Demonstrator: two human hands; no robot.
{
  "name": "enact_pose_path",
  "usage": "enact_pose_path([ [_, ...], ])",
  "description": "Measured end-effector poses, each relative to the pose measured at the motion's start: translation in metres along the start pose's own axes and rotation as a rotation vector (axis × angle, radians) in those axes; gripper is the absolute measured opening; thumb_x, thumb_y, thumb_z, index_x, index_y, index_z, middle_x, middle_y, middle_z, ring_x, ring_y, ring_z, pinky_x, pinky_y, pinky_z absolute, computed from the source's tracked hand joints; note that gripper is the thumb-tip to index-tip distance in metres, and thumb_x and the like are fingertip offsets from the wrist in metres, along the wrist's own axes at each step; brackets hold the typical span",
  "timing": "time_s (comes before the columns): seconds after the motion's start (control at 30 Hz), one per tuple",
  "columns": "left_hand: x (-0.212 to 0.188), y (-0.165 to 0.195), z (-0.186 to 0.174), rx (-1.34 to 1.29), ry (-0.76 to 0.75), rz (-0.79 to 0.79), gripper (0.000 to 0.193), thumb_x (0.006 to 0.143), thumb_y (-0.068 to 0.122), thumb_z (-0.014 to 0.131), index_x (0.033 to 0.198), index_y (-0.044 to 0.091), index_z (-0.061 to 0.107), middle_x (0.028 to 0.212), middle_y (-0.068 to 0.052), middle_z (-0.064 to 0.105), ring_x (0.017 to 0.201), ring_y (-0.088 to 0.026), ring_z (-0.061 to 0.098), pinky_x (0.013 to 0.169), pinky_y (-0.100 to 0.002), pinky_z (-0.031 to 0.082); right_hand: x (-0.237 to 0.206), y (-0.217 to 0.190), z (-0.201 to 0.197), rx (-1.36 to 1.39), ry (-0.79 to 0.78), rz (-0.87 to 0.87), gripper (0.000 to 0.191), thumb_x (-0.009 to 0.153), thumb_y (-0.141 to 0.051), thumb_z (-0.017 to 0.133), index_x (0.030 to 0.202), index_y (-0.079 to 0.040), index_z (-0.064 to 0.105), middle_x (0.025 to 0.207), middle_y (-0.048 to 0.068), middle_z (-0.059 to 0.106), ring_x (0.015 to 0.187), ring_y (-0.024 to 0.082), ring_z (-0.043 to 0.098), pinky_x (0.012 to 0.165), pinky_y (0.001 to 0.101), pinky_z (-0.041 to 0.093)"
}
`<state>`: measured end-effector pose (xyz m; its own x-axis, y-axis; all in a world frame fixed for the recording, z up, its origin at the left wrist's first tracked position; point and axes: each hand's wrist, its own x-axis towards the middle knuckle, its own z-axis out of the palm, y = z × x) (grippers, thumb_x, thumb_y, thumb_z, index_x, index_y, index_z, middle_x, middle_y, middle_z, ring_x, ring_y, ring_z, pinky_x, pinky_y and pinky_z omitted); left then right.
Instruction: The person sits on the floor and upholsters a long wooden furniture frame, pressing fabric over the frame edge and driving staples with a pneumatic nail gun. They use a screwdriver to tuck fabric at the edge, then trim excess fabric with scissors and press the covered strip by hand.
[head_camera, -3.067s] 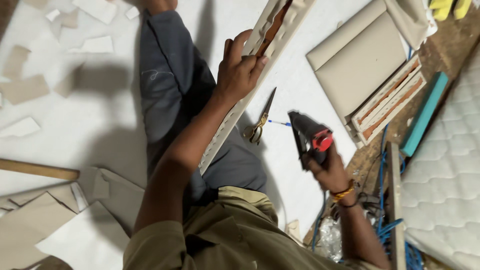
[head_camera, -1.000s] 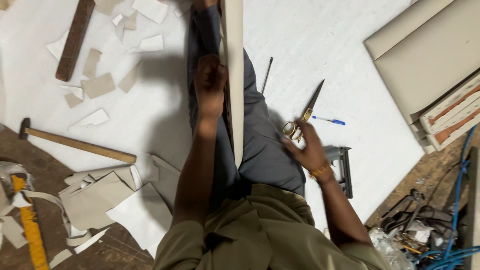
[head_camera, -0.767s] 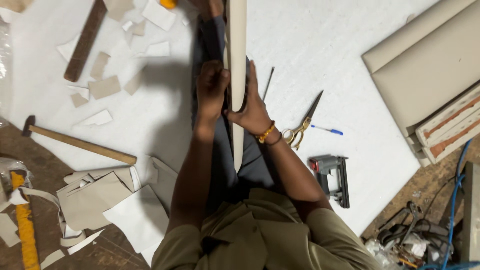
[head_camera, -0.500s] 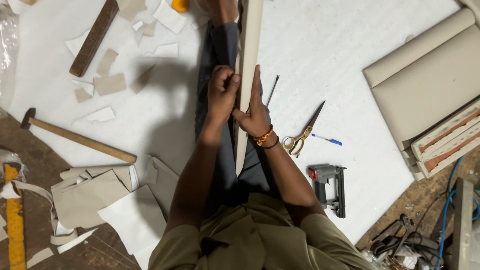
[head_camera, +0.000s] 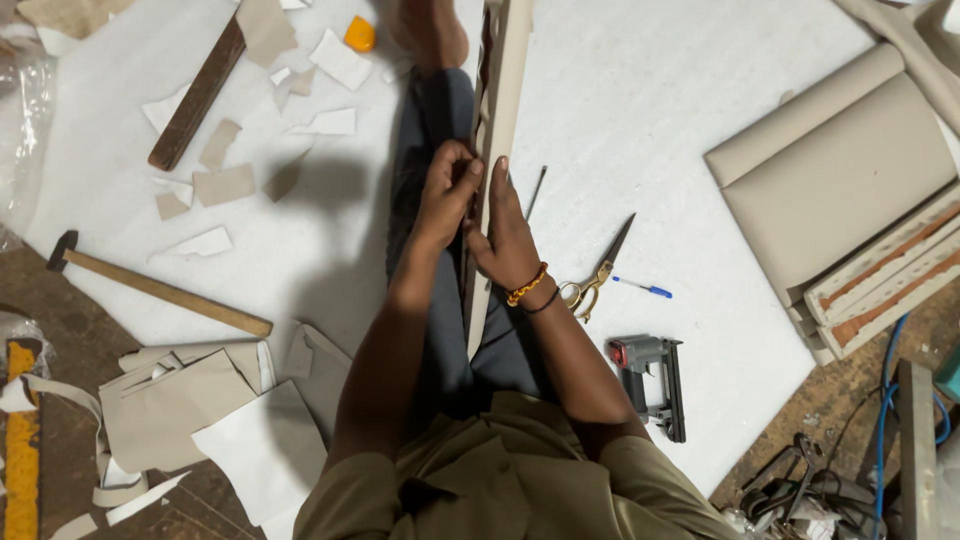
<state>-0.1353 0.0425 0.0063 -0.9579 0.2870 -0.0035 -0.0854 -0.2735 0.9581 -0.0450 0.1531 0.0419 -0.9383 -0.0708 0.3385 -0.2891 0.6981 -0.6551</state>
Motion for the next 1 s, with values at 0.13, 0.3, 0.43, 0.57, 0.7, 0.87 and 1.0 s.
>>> enact_pose_path([
  [0.13,0.005,0.002,0.017,-0.183,-0.199,0.001,0.037,0.099,0.015,0.066,0.128,0.014,0.043,0.101,0.0,0.066,0.089,-0.007,0.061,0.075,-0.024,0.05,-0.019,0.0,-0.027,-0.045,-0.065,0.035,0.09,0.099,-0.019,0.07,0.165,-0.005,0.011,0.155,0.029,0.043,0.134,0.043,0.056,0.108,0.0427,0.053],
  [0.3,0.004,0.0,0.051,-0.169,-0.251,0.094,0.047,0.099,0.013,0.074,0.14,0.005,0.051,0.117,-0.006,0.067,0.105,-0.011,0.063,0.093,-0.027,0.052,-0.107,0.039,-0.088,0.292,0.092,0.303,0.084,0.099,-0.022,0.066,0.162,-0.001,0.015,0.143,0.024,0.058,0.114,0.03,0.071,0.093,0.0374,0.059],
  [0.43,-0.007,0.001,0.075,-0.049,-0.217,0.155,0.042,0.099,0.013,0.075,0.133,-0.001,0.055,0.12,-0.007,0.067,0.11,-0.012,0.064,0.099,-0.028,0.053,-0.22,0.071,-0.131,-0.505,0.199,0.558,0.043,0.1,-0.032,0.073,0.125,0.0,0.058,0.111,0.024,0.068,0.096,0.04,0.068,0.08,0.0477,0.058],
  [0.57,-0.022,0.007,0.093,0.087,-0.2,0.14,0.04,0.097,0.011,0.077,0.129,-0.001,0.056,0.114,-0.008,0.069,0.105,-0.012,0.066,0.095,-0.029,0.054,-0.302,0.061,-0.122,-0.719,-0.002,0.735,0.056,0.083,-0.046,0.08,0.102,0.0,0.056,0.096,0.027,0.063,0.085,0.047,0.062,0.074,0.0542,0.053],
  [0.7,-0.03,0.013,0.101,0.096,-0.218,0.138,0.038,0.098,0.011,0.076,0.127,0.0,0.054,0.112,-0.008,0.071,0.104,-0.011,0.067,0.096,-0.028,0.054,-0.313,0.055,-0.106,-0.784,0.196,0.736,0.058,0.079,-0.049,0.082,0.099,-0.002,0.054,0.095,0.026,0.061,0.085,0.047,0.062,0.075,0.0559,0.051],
  [0.87,-0.031,0.017,0.094,0.101,-0.206,0.159,0.039,0.097,0.013,0.076,0.128,0.001,0.054,0.112,-0.007,0.07,0.104,-0.011,0.066,0.093,-0.027,0.055,-0.313,0.063,-0.115,-0.665,0.049,0.875,0.064,0.076,-0.053,0.085,0.095,0.0,0.055,0.091,0.026,0.066,0.083,0.047,0.065,0.072,0.0554,0.054],
  [1.0,-0.03,0.013,0.094,0.12,-0.207,0.225,0.038,0.098,0.012,0.077,0.128,0.001,0.056,0.113,-0.008,0.069,0.104,-0.012,0.064,0.094,-0.028,0.054,-0.313,0.052,-0.139,-0.461,0.078,0.951,0.052,0.081,-0.04,0.08,0.104,0.001,0.056,0.089,0.025,0.069,0.08,0.046,0.068,0.07,0.0526,0.055],
])
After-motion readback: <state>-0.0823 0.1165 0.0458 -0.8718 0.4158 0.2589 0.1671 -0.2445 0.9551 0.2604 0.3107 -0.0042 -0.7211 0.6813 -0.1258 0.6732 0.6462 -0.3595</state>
